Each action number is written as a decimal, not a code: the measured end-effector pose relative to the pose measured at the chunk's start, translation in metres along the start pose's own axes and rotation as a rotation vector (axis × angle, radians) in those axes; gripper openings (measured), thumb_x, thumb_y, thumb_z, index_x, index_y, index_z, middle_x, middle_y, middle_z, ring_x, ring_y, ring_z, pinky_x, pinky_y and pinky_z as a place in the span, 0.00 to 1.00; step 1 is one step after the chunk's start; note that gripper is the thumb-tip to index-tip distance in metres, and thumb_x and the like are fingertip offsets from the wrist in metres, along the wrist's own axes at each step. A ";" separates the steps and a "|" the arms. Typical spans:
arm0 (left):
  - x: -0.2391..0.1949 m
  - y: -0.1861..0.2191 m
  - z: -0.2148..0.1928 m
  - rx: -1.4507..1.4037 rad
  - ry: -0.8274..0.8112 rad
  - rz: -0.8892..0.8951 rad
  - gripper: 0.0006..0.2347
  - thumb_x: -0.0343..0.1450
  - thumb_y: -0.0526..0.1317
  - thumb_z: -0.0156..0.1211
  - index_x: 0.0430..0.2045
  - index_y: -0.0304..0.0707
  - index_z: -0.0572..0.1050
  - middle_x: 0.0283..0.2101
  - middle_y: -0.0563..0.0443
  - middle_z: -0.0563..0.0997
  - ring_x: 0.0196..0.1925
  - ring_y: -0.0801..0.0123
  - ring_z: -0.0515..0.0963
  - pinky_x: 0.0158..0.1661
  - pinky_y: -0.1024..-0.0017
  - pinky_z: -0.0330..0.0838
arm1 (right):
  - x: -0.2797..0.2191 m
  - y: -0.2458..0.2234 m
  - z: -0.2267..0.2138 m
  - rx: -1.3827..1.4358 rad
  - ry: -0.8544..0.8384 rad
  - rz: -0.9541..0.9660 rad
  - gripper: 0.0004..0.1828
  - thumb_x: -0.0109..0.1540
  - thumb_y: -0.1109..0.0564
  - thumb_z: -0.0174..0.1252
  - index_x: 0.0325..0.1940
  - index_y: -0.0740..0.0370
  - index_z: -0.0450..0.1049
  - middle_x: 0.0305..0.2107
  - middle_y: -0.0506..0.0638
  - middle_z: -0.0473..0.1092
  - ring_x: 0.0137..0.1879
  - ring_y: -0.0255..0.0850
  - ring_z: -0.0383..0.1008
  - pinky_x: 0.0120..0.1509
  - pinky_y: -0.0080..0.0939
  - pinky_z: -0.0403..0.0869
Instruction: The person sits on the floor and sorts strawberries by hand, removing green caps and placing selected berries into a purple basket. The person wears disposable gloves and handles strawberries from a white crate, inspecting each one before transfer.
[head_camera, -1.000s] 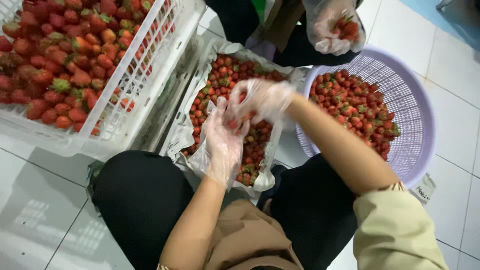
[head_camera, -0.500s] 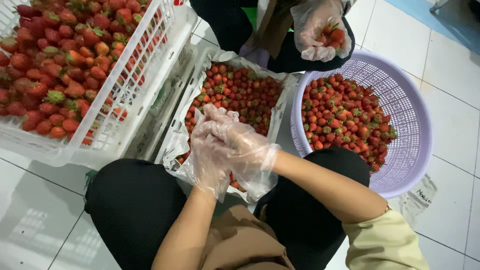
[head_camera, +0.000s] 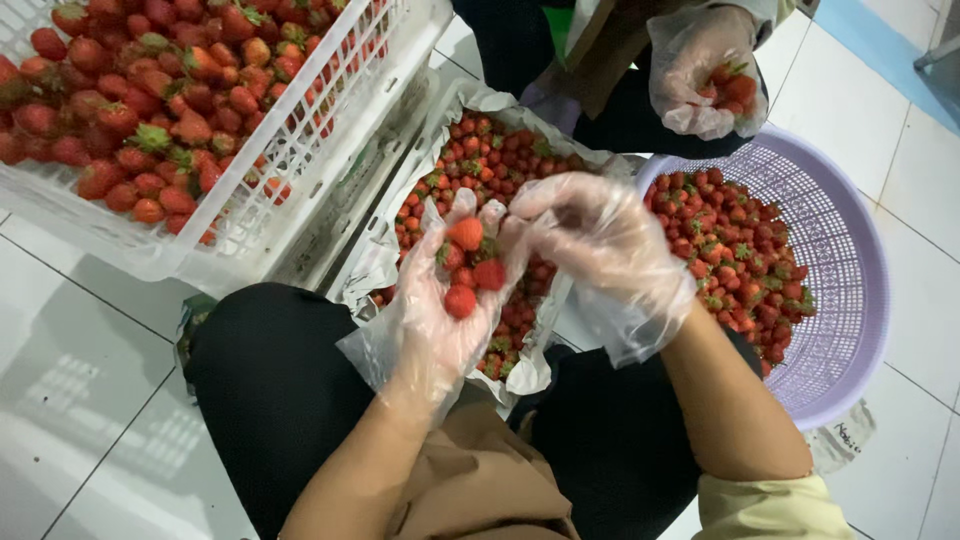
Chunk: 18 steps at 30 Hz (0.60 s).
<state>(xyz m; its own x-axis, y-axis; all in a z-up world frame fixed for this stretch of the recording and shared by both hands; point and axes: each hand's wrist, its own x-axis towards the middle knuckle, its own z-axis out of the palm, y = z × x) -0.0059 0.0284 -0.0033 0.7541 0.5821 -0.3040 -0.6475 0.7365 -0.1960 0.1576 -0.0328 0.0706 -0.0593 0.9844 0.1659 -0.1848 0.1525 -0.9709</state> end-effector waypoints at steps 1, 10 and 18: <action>-0.001 0.000 -0.002 0.032 0.024 0.008 0.13 0.72 0.41 0.55 0.49 0.35 0.74 0.48 0.40 0.81 0.52 0.52 0.80 0.54 0.54 0.78 | 0.001 0.001 0.004 -0.176 0.070 0.038 0.09 0.66 0.64 0.63 0.51 0.64 0.77 0.43 0.52 0.77 0.45 0.39 0.80 0.54 0.41 0.81; -0.006 0.002 -0.025 0.198 0.027 0.018 0.09 0.80 0.40 0.56 0.47 0.33 0.75 0.47 0.44 0.79 0.48 0.60 0.79 0.49 0.58 0.77 | 0.020 0.001 0.017 -0.735 0.085 0.142 0.14 0.60 0.59 0.68 0.48 0.64 0.79 0.35 0.50 0.77 0.36 0.34 0.78 0.41 0.35 0.79; -0.010 0.009 0.000 0.094 -0.092 -0.005 0.20 0.76 0.43 0.50 0.63 0.34 0.66 0.64 0.46 0.74 0.66 0.51 0.71 0.63 0.42 0.66 | 0.023 -0.018 0.012 0.031 0.351 0.432 0.12 0.63 0.58 0.49 0.46 0.62 0.76 0.33 0.48 0.77 0.32 0.34 0.81 0.29 0.26 0.67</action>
<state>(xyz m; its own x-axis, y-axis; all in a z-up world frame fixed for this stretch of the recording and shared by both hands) -0.0190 0.0289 -0.0023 0.7672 0.6040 -0.2157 -0.6335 0.7661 -0.1083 0.1481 -0.0137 0.0943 0.1936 0.9277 -0.3192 -0.2452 -0.2692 -0.9313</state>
